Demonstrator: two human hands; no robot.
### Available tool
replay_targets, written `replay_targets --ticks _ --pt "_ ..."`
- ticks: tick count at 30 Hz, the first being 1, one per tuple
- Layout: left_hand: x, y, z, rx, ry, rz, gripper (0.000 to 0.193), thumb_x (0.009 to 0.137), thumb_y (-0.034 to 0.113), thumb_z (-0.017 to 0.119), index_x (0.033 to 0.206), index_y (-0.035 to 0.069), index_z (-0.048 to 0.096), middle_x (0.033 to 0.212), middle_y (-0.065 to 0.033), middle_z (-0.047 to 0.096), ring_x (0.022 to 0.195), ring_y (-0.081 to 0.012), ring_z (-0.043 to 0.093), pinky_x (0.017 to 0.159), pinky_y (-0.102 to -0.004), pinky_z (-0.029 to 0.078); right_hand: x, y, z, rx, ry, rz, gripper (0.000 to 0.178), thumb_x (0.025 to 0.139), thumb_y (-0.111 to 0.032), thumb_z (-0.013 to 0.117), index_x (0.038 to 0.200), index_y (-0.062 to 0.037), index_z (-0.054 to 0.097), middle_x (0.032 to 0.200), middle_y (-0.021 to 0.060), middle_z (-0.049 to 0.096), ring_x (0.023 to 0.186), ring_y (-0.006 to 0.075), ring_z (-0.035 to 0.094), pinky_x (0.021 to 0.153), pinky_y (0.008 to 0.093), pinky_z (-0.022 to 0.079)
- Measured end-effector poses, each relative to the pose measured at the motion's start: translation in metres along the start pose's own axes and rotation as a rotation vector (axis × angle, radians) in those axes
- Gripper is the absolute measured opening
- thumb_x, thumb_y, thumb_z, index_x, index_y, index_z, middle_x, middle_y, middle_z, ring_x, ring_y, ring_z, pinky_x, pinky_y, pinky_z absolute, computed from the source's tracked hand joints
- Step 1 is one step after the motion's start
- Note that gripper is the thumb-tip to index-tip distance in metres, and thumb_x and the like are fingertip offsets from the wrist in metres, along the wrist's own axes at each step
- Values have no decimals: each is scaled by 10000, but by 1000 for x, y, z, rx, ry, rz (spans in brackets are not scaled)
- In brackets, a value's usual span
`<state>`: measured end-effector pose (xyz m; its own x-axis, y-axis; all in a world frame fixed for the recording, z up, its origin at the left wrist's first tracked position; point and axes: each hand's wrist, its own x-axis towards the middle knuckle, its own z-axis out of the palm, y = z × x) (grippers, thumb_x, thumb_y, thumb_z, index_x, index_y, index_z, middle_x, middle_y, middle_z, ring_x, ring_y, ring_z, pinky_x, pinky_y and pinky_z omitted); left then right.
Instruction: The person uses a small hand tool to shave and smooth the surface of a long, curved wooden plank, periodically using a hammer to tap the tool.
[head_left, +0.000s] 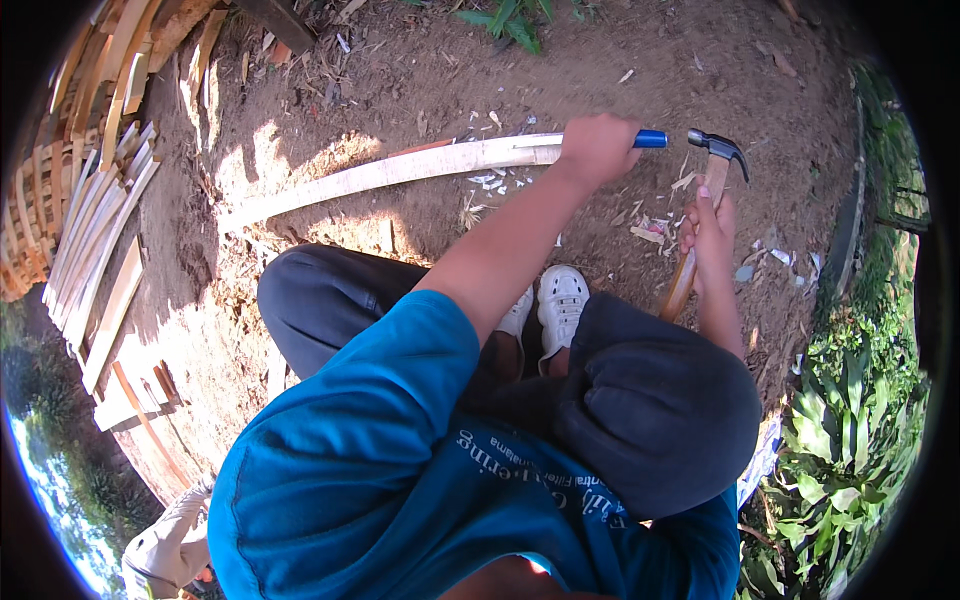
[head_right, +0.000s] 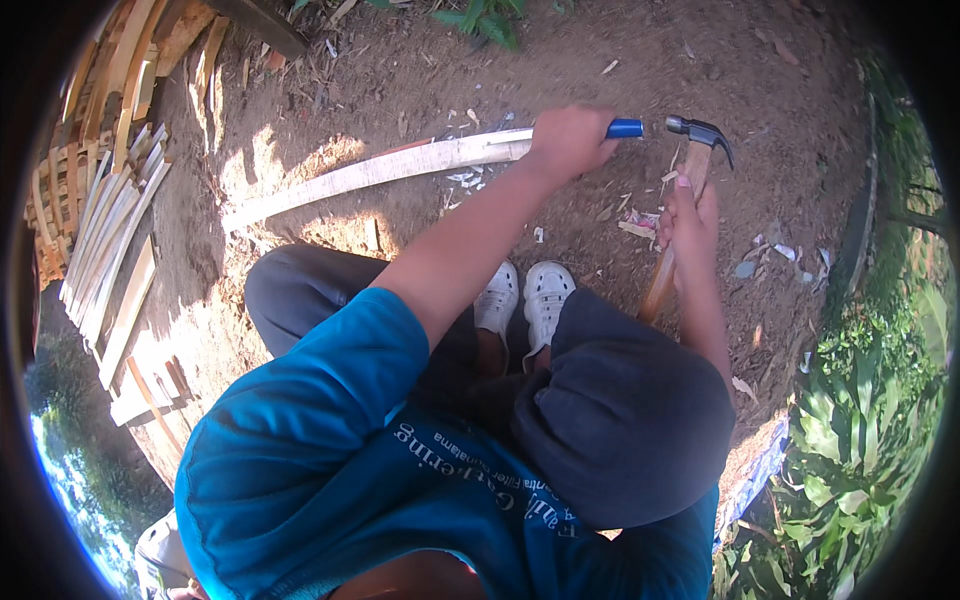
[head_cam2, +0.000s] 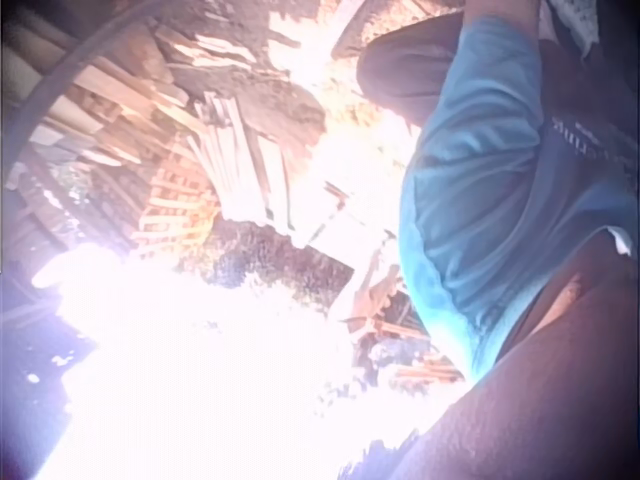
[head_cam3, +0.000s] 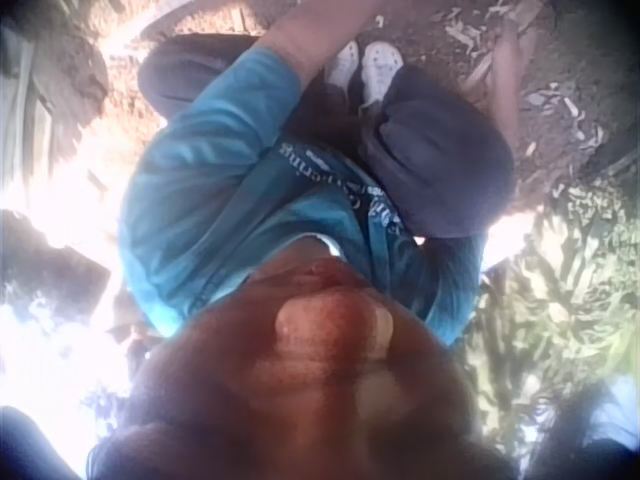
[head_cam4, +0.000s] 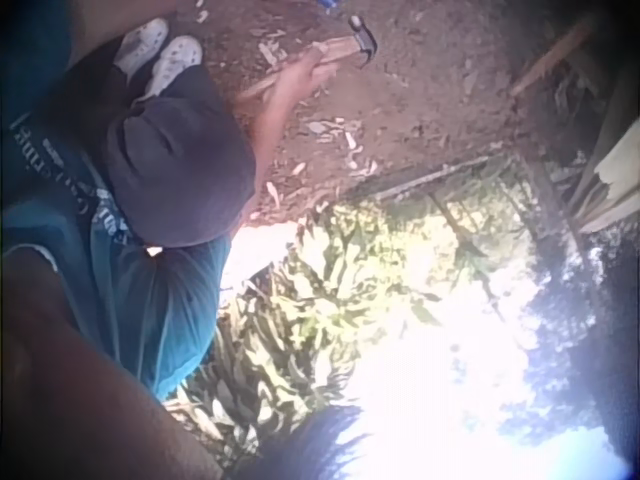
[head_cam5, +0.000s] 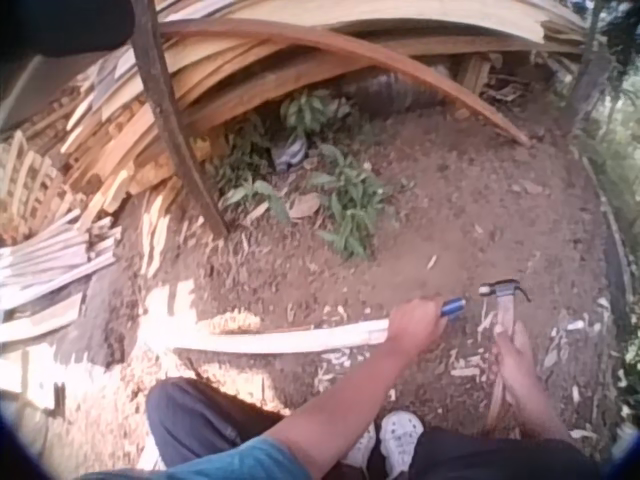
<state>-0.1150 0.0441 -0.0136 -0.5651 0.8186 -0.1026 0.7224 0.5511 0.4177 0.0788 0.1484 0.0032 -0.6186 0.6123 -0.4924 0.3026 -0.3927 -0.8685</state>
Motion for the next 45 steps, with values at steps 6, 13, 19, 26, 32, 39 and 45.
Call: replay_targets --ticks 6,13,19,26,32,39,45 --pt "-4 -10 -5 51 -38 -34 202 880 326 709 968 145 724 889 -124 748 855 -330 739 761 -476 592 -2 -1 8 24 -28 6 374 1085 -330 542 1347 -63 526 785 -23 474 511 40 420 438 223 368" --pt "-5 -9 -9 6 40 17 190 873 318 709 945 143 717 857 -110 746 835 -325 741 750 -474 593 -6 -4 8 49 -46 17 397 1089 -311 538 1396 -62 514 769 -32 466 511 33 420 437 210 367" --pt "3 -5 -11 -14 41 3 181 870 323 706 928 152 726 849 -95 751 834 -312 746 741 -466 595 -6 -23 -13 98 29 -33 390 1090 -291 545 1408 -70 503 775 -33 467 515 34 421 442 214 374" --pt "9 1 -11 -50 23 -25 199 876 346 708 932 156 734 852 -95 754 835 -314 747 754 -467 597 -7 -47 -14 114 93 -98 388 1099 -317 526 1410 -86 505 772 -45 453 517 27 398 456 202 355" --pt "7 -1 -15 -52 27 -46 201 881 346 705 944 158 740 870 -102 758 843 -322 746 765 -462 597 -4 -25 6 -82 -117 26 394 1093 -308 529 1405 -67 503 783 -33 459 525 36 412 457 214 358" --pt "4 -13 -3 -27 40 -60 178 866 311 709 935 150 741 860 -104 756 844 -316 749 760 -459 597 2 -19 10 -101 -134 52 397 1089 -320 536 1387 -60 513 768 -32 459 529 38 422 458 226 364" --pt "0 -11 -8 18 6 -42 172 868 312 706 941 161 745 844 -103 755 823 -319 750 742 -462 600 10 -11 7 -101 -168 40 401 1087 -315 547 1396 -62 506 755 -39 456 525 37 436 445 219 361"
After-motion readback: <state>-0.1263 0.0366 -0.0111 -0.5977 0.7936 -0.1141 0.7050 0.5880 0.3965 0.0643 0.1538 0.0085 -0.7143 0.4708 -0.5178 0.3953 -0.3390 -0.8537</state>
